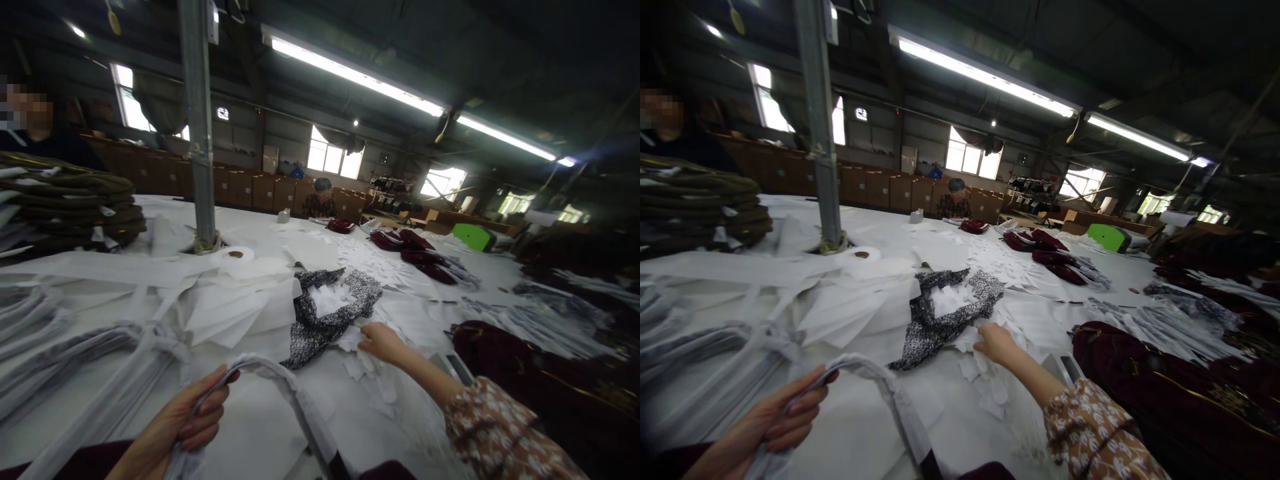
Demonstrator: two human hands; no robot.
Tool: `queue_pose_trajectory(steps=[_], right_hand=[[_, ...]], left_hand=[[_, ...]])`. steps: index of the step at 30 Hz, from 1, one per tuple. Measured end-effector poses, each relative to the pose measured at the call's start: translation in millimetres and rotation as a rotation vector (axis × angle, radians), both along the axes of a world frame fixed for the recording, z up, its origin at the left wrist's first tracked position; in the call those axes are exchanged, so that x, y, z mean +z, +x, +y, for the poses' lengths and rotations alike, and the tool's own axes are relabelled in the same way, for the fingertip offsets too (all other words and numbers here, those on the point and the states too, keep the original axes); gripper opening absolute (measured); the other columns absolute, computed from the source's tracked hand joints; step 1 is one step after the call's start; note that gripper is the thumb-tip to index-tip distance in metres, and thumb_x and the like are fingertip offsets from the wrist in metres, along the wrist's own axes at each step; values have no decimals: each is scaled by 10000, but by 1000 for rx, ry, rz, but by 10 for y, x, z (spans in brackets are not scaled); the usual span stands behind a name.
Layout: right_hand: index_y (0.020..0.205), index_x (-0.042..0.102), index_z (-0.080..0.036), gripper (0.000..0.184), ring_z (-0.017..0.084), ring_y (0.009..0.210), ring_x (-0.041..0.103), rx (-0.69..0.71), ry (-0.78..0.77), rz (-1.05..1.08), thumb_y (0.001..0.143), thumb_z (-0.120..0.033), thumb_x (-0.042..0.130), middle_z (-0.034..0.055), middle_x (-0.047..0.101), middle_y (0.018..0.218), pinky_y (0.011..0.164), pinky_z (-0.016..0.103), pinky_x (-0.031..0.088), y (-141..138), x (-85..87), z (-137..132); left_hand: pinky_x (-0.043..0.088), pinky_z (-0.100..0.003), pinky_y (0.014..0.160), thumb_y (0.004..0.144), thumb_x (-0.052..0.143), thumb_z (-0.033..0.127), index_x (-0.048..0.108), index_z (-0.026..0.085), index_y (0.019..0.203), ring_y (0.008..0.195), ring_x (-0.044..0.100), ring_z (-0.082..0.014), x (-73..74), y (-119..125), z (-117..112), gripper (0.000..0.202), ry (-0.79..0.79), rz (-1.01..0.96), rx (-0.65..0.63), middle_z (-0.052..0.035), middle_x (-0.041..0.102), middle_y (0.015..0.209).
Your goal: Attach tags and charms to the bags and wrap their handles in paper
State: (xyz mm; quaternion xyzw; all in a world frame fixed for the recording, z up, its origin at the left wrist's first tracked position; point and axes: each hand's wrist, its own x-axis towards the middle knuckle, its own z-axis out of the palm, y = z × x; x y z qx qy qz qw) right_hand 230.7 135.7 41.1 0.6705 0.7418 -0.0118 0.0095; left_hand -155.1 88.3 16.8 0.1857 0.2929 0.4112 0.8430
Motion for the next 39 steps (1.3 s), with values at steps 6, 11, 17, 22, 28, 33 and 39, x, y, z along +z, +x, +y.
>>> queue_pose_trajectory(steps=[6, 11, 17, 22, 28, 33, 39], right_hand=[[740, 668, -170, 207, 189, 779, 592, 49, 30, -169, 817, -165, 476, 80, 658, 829, 626, 255, 330, -64, 27, 35], [770, 639, -149, 256, 199, 817, 575, 128, 56, -314, 759, 5, 434, 87, 645, 824, 710, 297, 313, -39, 164, -111], [788, 650, -148, 129, 203, 831, 576, 221, -6, -398, 825, -137, 528, 80, 653, 836, 727, 310, 324, 6, 8, -402], [788, 656, -149, 170, 246, 869, 565, 192, 15, -440, 786, -319, 641, 88, 647, 862, 735, 335, 349, -1, 4, -580], [949, 611, -187, 133, 225, 840, 545, 160, 275, -391, 830, -242, 587, 75, 616, 888, 721, 314, 370, -258, 223, -638], [844, 623, -184, 160, 209, 828, 578, 131, 49, -354, 885, -239, 479, 78, 641, 857, 689, 274, 385, -523, 63, -486], [822, 641, -144, 239, 234, 842, 599, 100, -38, -347, 787, -5, 450, 123, 668, 860, 683, 280, 391, -578, -210, -329]], left_hand=[[166, -121, 278, 664, 737, 355, 619, 90, 847, 324, 166, 27, -1, -5, 4, 343, 3, -29, -16, 109, 345, 473], [127, -123, 286, 708, 697, 338, 606, 97, 806, 323, 147, 26, -6, 14, 4, 275, -8, -42, 13, 110, 322, 471], [113, -122, 292, 807, 580, 319, 577, 108, 763, 308, 157, 23, 41, 36, -7, 216, -8, -52, 30, 104, 304, 478], [113, -126, 290, 872, 473, 298, 583, 92, 807, 303, 162, 17, 42, 32, -5, 243, 18, -37, 18, 100, 307, 474], [122, -121, 286, 872, 471, 298, 582, 95, 842, 296, 171, 12, 81, 35, -17, 234, 21, -20, 17, 103, 310, 467], [127, -118, 284, 857, 497, 298, 578, 98, 829, 293, 168, 14, 106, 32, -28, 218, 31, -38, 21, 103, 324, 468], [114, -122, 295, 852, 506, 298, 581, 83, 816, 310, 168, 18, 91, 18, -36, 231, 34, -49, 32, 99, 325, 476]])
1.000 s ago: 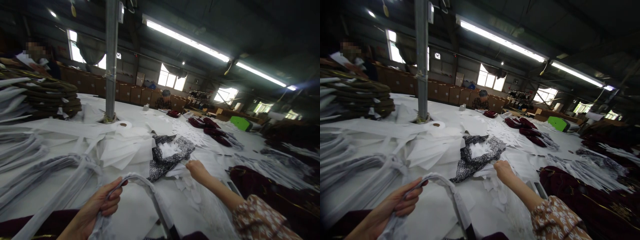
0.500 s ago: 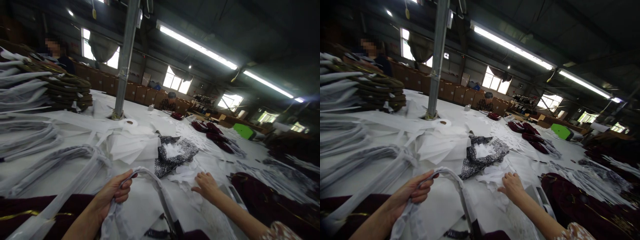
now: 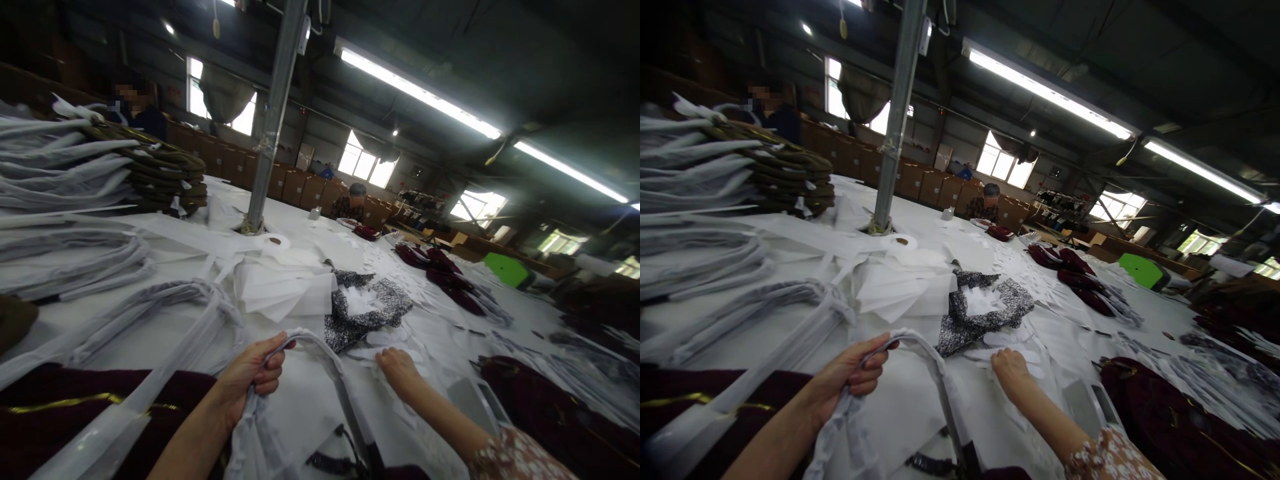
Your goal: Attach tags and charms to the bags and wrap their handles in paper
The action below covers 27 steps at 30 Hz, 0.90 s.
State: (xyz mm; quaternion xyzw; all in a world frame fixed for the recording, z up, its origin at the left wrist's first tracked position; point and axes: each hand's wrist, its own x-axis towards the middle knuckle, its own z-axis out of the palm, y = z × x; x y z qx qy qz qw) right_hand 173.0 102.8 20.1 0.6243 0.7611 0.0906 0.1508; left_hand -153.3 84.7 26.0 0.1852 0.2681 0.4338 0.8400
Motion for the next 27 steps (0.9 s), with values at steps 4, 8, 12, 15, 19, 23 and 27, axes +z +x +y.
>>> queue_pose_trajectory(steps=[4, 8, 12, 15, 19, 23, 27], right_hand=[[891, 642, -175, 262, 223, 826, 614, -16, 52, 99, 855, -103, 392, 95, 672, 842, 671, 275, 403, 99, 96, 11], [870, 654, -178, 324, 186, 727, 636, -110, 47, 573, 896, -306, 358, 54, 684, 801, 639, 261, 444, 144, 244, 6], [841, 649, -125, 404, 182, 683, 643, -342, -76, 1222, 837, -473, 443, 90, 692, 794, 617, 274, 479, 130, 300, -63], [857, 624, -118, 381, 192, 680, 634, -366, -96, 1400, 740, -480, 602, 72, 684, 713, 638, 285, 466, 113, 326, -196], [1164, 493, -147, 581, 205, 730, 636, -287, -84, 1466, 679, -393, 696, 7, 664, 675, 707, 307, 452, 91, 395, -396], [1002, 602, -138, 438, 176, 657, 609, -313, -95, 1490, 681, -424, 685, 15, 647, 684, 671, 292, 449, 51, 497, -561], [776, 621, -149, 345, 103, 508, 528, -280, -119, 1523, 745, -492, 605, 5, 605, 639, 496, 219, 385, -57, 578, -825]], left_hand=[[119, -120, 296, 841, 526, 305, 586, 77, 833, 315, 164, 21, -12, 6, 0, 236, 8, -10, 0, 99, 331, 480], [116, -117, 292, 837, 533, 309, 587, 81, 843, 313, 162, 21, -20, 11, 3, 234, 18, -24, -7, 101, 325, 483], [119, -117, 293, 833, 539, 306, 583, 84, 834, 311, 168, 21, -12, 6, 1, 226, 25, -18, -8, 102, 320, 487], [118, -118, 295, 832, 541, 306, 583, 83, 847, 312, 169, 21, 1, 3, -4, 227, 33, -16, -10, 101, 325, 489], [114, -120, 293, 824, 551, 307, 579, 89, 838, 305, 179, 19, 24, 2, -18, 221, 29, -11, -6, 101, 323, 485], [109, -121, 302, 820, 556, 291, 574, 92, 811, 310, 163, 23, 42, -3, -30, 200, 32, -30, -17, 103, 326, 479], [93, -126, 308, 804, 580, 283, 559, 105, 780, 318, 142, 21, 94, 0, -58, 181, 90, -14, -26, 105, 337, 470]])
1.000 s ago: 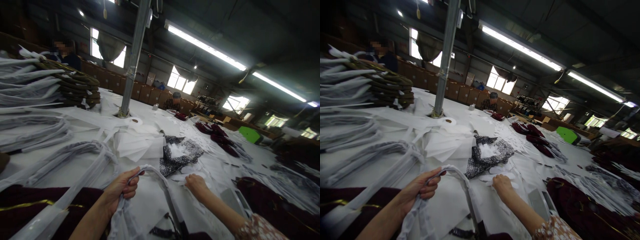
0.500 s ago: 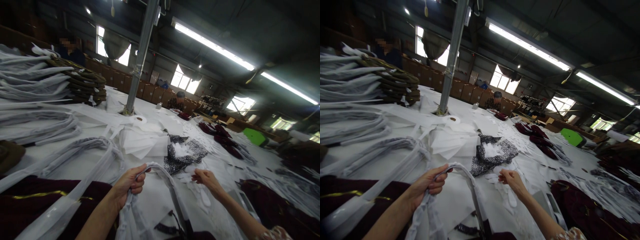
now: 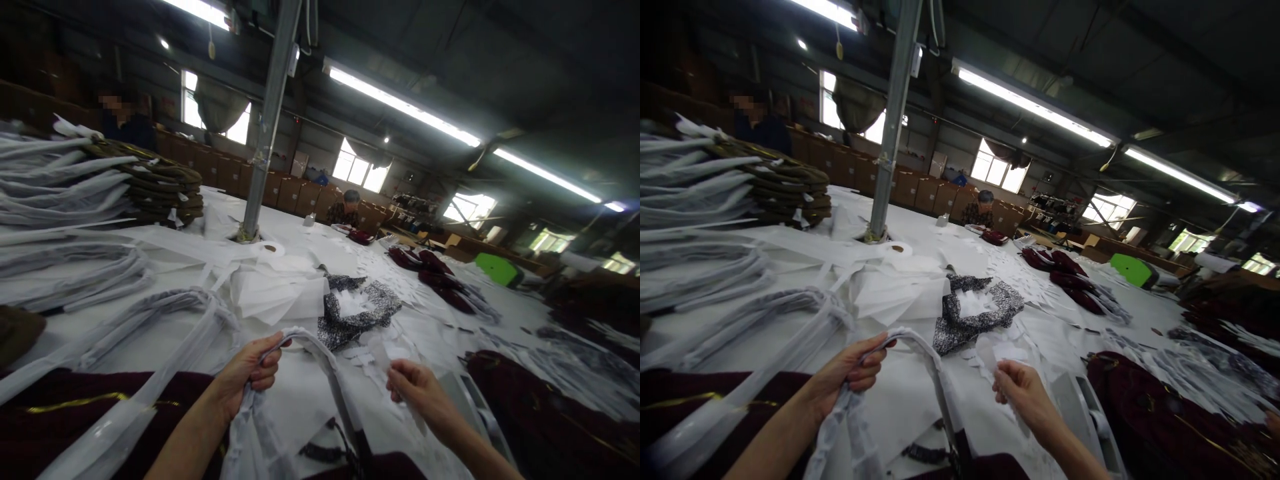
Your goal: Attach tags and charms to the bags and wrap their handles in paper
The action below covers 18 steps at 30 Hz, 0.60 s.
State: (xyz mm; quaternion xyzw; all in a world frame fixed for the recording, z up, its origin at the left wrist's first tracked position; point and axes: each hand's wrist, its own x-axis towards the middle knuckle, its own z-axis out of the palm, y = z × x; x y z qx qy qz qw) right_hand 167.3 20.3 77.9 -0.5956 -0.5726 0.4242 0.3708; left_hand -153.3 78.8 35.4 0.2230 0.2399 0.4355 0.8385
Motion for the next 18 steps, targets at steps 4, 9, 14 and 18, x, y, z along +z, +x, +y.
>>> queue_pose_trajectory(steps=[4, 9, 14, 18], right_hand=[[874, 590, -163, 413, 31, 318, 357, 24, -119, 107, 732, -551, 592, -19, 590, 580, 336, 179, 172, -222, -29, -414], [791, 589, -144, 486, 28, 292, 358, 99, -204, 303, 648, -606, 633, -10, 585, 513, 307, 162, 185, -688, -81, -769], [866, 565, -150, 580, 23, 263, 317, -58, -92, 712, 536, -604, 709, -46, 552, 484, 279, 157, 176, -1156, 271, -786], [738, 524, -174, 424, 3, 298, 294, -198, -5, 952, 547, -488, 737, -79, 512, 489, 303, 140, 197, -1287, 569, -858]], left_hand=[[86, -135, 314, 783, 601, 319, 549, 116, 767, 327, 134, 14, 253, 45, -91, 210, 144, 106, 16, 106, 341, 455], [77, -162, 323, 759, 623, 387, 529, 142, 754, 319, 164, 9, 930, 317, -388, 262, 373, 321, -41, 87, 393, 464], [117, -177, 334, 775, 587, 434, 560, 133, 741, 319, 250, -7, 1488, 669, -856, 304, 607, 468, -211, 62, 416, 459], [176, -174, 330, 779, 574, 445, 567, 132, 706, 327, 293, -20, 1591, 730, -1132, 322, 698, 529, -316, 40, 461, 468]])
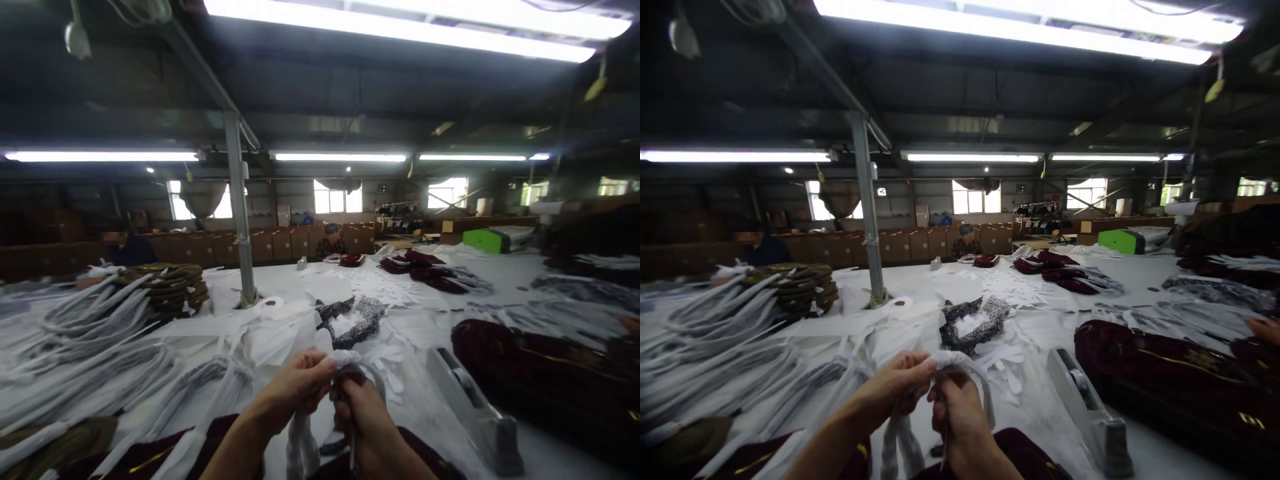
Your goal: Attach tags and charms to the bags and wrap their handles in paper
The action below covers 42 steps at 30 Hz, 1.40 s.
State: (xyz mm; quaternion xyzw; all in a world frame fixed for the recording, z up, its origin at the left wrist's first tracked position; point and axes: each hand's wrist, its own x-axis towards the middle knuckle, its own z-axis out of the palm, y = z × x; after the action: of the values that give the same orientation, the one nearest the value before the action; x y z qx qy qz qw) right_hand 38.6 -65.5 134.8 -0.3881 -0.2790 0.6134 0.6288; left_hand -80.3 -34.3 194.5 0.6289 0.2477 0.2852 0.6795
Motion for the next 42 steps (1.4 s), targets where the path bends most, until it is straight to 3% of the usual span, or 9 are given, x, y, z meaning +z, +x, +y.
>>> queue_pose_trajectory(steps=[4, 10, 16, 20, 25, 31, 34, 38, 42], right_hand=[[669, 506, -173, 366, -2, 275, 266, 10, 34, 38, 532, -427, 730, -90, 487, 448, 292, 143, 169, 9, -11, -140], [549, 494, -153, 352, -4, 257, 243, 46, 109, -48, 587, -447, 685, -80, 439, 379, 288, 153, 131, 49, -64, -306], [750, 546, -140, 428, 96, 390, 518, 11, 113, -159, 552, -474, 726, -4, 591, 495, 365, 164, 288, 164, -71, -439], [768, 565, -143, 327, 117, 533, 581, 96, 236, -41, 589, -354, 739, 20, 643, 594, 519, 202, 414, 335, -58, -621], [881, 664, -143, 299, 136, 704, 596, 227, 391, -92, 610, -223, 761, 50, 679, 803, 620, 209, 434, 482, 160, -804], [626, 673, -132, 185, 67, 507, 467, -12, 507, -348, 688, -301, 716, 4, 599, 626, 461, 179, 344, 506, 271, -656], [637, 663, -130, 173, 60, 468, 455, -35, 558, -388, 715, -284, 675, -3, 591, 607, 420, 175, 325, 484, 335, -590], [720, 641, -123, 152, 110, 445, 535, 10, 461, -292, 687, -270, 664, -8, 597, 509, 446, 208, 420, 406, 388, -526], [717, 607, -118, 221, 122, 438, 567, 2, 329, -218, 616, -289, 705, 2, 621, 519, 422, 199, 433, 347, 345, -426]], left_hand=[[212, -165, 320, 781, 562, 459, 558, 136, 713, 306, 322, -28, -67, -60, -156, 330, -40, 71, 11, 40, 465, 456], [240, -164, 305, 760, 594, 448, 587, 132, 808, 315, 380, -29, -101, -61, -316, 319, -4, 114, 94, -34, 600, 629], [218, -154, 294, 722, 649, 415, 629, 92, 800, 297, 344, -23, -133, -22, -321, 333, 66, 120, 127, 1, 538, 496], [233, -147, 293, 703, 668, 386, 622, 82, 767, 295, 351, -19, -189, -35, -286, 314, 49, 101, 174, 14, 523, 498], [264, -143, 324, 727, 647, 352, 621, 82, 828, 327, 367, -10, -149, -32, -340, 290, 31, 94, 125, -30, 593, 610], [299, -163, 339, 678, 679, 346, 644, 91, 826, 341, 365, -12, -31, 48, -466, 298, 48, 120, 120, -51, 631, 719], [317, -180, 360, 650, 693, 352, 657, 111, 801, 358, 387, -31, 17, 100, -506, 287, 78, 187, 131, -41, 637, 715], [357, -201, 479, 620, 711, 393, 677, 125, 695, 498, 465, -87, 1, 169, -527, 281, 199, 242, 191, -25, 623, 634], [235, -209, 453, 620, 682, 460, 628, 119, 538, 436, 336, -63, -131, 204, -529, 354, 267, 223, 330, 17, 497, 453]])
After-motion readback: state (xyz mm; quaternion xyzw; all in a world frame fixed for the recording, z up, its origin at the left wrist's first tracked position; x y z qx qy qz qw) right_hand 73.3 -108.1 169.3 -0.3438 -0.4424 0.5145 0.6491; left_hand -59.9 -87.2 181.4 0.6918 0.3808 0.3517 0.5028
